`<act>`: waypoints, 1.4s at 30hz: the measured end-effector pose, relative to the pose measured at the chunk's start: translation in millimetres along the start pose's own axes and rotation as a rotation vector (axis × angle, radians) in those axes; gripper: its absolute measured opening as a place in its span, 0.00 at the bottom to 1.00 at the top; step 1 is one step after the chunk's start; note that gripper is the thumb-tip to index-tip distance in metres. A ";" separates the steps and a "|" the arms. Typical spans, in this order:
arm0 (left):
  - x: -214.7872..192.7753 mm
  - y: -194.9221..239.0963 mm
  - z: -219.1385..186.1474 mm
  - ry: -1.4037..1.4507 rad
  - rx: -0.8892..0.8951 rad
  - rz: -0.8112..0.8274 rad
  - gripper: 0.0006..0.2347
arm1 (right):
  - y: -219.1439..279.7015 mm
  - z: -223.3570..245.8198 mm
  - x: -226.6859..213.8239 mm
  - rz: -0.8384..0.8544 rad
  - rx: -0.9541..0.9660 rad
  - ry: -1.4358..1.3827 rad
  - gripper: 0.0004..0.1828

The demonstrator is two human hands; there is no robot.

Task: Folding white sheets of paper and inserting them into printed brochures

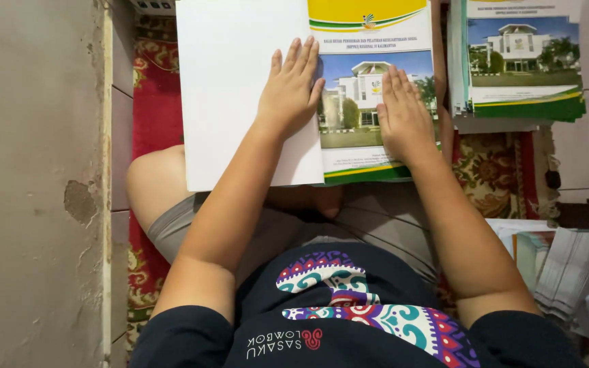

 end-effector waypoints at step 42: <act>33.4 -188.0 65.6 -0.148 -0.218 -0.233 0.30 | -2.7 -44.7 37.2 -0.348 -0.017 -0.018 0.35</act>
Point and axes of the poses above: each hand's wrist, its own y-axis away from the middle knuckle, its own x-axis out of the palm, z = x × y, the point moved 7 cm from there along -y, towards the middle knuckle, and after that the axes turned 6 degrees about y, right-handed, at the moved point
